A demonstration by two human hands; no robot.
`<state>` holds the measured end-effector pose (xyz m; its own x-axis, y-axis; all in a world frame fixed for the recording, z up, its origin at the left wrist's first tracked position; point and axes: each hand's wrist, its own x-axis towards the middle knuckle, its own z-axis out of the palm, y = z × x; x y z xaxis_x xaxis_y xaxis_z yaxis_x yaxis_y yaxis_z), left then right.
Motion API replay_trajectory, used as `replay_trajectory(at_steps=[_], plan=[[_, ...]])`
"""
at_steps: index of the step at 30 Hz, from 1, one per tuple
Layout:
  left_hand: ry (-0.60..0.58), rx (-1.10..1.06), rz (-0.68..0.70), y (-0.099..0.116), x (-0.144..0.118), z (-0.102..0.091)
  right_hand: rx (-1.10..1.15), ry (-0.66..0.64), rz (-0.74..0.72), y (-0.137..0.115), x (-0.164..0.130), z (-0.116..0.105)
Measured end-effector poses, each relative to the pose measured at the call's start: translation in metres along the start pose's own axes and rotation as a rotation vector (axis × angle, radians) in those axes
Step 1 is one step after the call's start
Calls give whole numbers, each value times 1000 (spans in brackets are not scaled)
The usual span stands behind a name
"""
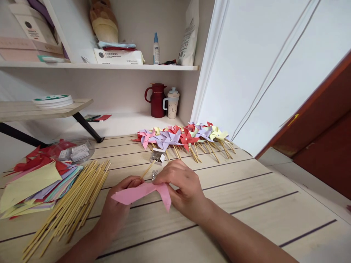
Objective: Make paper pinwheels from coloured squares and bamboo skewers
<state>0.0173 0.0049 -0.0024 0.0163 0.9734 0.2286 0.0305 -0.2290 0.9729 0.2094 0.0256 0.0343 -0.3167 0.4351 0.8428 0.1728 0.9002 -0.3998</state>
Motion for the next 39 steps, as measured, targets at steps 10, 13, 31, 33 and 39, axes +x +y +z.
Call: replay_trajectory(at_steps=[10,13,31,33,39], plan=[[-63,46,65,-8,-10,-1,-15,46,-32,-2,6,-5],[-73,69,96,-9,-10,-2,-13,61,-35,-3,6,-5],[-73,103,205,-8,-16,-1,-1,53,-38,-4,7,-6],[-64,128,221,-8,-16,-1,1,53,-44,-4,7,-6],[-38,270,370,-7,-16,-3,23,22,-41,-4,7,-7]])
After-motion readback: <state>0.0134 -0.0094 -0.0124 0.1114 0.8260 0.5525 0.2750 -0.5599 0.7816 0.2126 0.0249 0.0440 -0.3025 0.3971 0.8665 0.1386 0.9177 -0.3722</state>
